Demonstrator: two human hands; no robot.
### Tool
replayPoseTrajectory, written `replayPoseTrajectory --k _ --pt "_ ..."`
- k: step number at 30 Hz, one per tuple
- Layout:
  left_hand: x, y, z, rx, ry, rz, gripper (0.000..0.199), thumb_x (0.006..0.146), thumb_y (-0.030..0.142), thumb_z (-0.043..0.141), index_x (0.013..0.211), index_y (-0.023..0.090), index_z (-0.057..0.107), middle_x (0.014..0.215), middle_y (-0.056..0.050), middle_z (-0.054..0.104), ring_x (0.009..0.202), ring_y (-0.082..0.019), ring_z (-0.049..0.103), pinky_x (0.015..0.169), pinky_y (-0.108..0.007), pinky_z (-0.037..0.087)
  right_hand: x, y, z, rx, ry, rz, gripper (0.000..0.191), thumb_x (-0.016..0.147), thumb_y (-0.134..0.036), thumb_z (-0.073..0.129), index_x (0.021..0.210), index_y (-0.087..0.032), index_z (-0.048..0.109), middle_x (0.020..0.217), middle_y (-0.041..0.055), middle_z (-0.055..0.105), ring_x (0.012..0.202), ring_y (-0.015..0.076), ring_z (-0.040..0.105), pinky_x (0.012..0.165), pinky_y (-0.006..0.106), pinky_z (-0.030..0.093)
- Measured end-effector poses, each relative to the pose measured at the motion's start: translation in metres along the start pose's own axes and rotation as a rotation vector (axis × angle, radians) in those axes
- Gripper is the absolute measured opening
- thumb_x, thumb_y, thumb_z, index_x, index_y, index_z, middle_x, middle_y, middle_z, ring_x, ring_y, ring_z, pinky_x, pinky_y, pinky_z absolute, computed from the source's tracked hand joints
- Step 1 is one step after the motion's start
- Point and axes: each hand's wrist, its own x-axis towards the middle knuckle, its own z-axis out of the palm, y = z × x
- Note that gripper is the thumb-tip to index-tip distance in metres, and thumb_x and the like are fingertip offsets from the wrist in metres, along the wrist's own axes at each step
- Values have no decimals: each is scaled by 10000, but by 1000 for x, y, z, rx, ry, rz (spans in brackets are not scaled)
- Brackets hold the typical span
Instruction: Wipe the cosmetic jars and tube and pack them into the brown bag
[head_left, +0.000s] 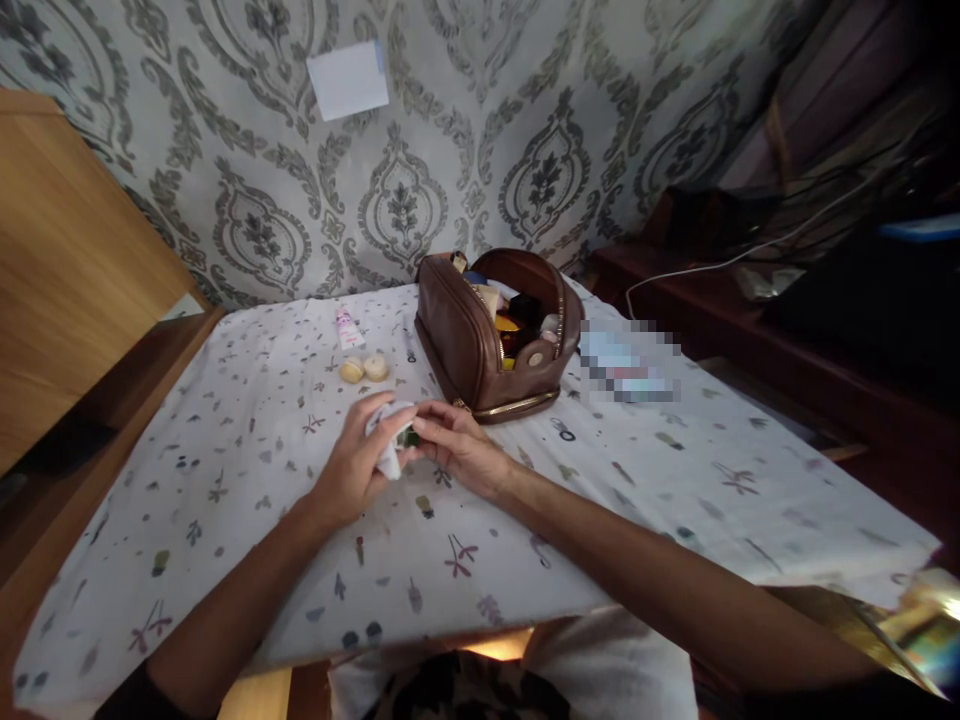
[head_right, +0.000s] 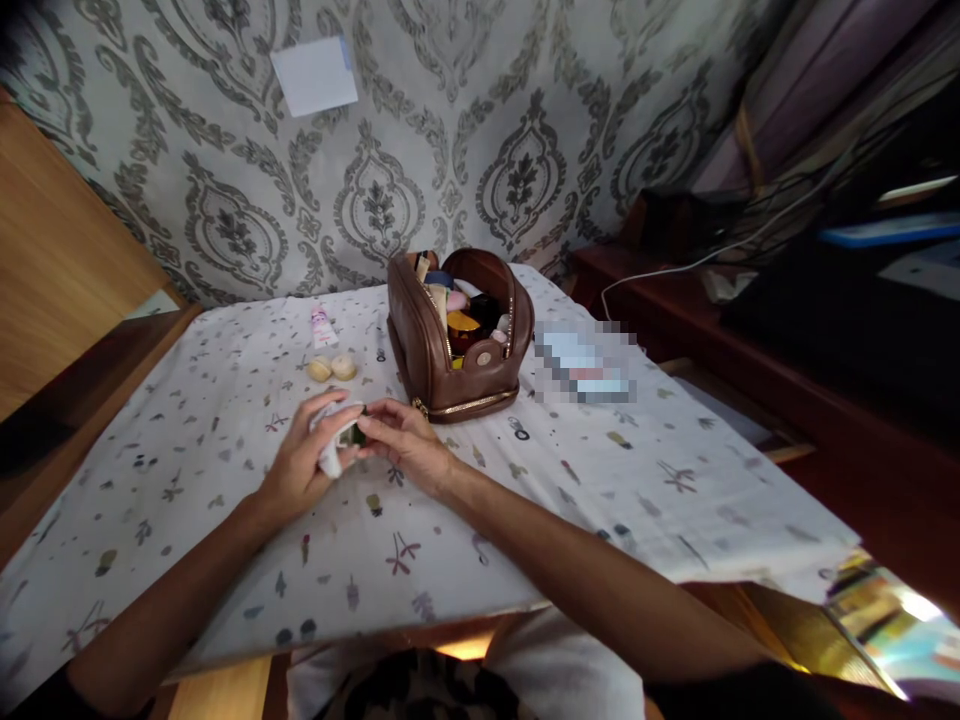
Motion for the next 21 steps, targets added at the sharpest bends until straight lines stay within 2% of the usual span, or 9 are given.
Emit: replayPoseTrajectory --k 2,5,8,10,13,17,21 --pt "-2 -1 4 25 -80 18 368 979 248 526 1345 243 563 1363 -135 526 1294 -244 544 1030 -375 506 -1 1 0 -42 -23 6 422 667 -453 904 900 -170 695 840 -7 659 737 107 642 652 229 571" --pt "-2 -5 5 12 -67 -56 362 983 302 536 1338 230 555 1190 -103 604 1106 -206 629 924 -312 534 -2 3 -1 -102 -28 -4 433 665 -465 900 917 -177 698 857 -14 638 736 103 634 642 224 553" --pt "0 -10 1 -37 -66 -153 387 920 420 629 1241 211 579 1046 -57 644 935 -188 643 818 -284 528 -3 2 -3 -214 -38 -54 423 678 -423 899 973 -193 700 913 -11 644 785 113 640 729 257 562" --pt "1 -14 -2 -96 -117 -270 414 850 487 697 1128 203 583 915 -13 641 818 -169 620 718 -261 501 -3 1 -4 -299 -63 -105 434 694 -392 894 1034 -209 696 975 5 665 855 133 649 821 296 562" --pt "2 -19 -2 -266 -218 -432 457 758 542 767 931 199 520 697 62 528 637 -121 514 588 -225 415 -4 1 -5 -371 -116 -190 474 706 -378 890 1111 -243 684 1056 27 671 990 175 650 932 362 552" --pt "3 -20 2 -492 -199 -505 535 667 549 837 854 185 492 705 59 498 639 -101 487 591 -217 407 -4 3 -6 -446 -140 -309 479 731 -431 870 1146 -278 683 1126 42 623 1081 207 629 965 412 562" --pt "4 -15 4 -700 -238 -601 527 687 552 832 900 173 533 652 51 540 553 -92 504 526 -213 416 -4 3 -7 -561 -144 -430 452 799 -463 814 1198 -303 675 1142 46 589 1083 204 627 956 409 579"
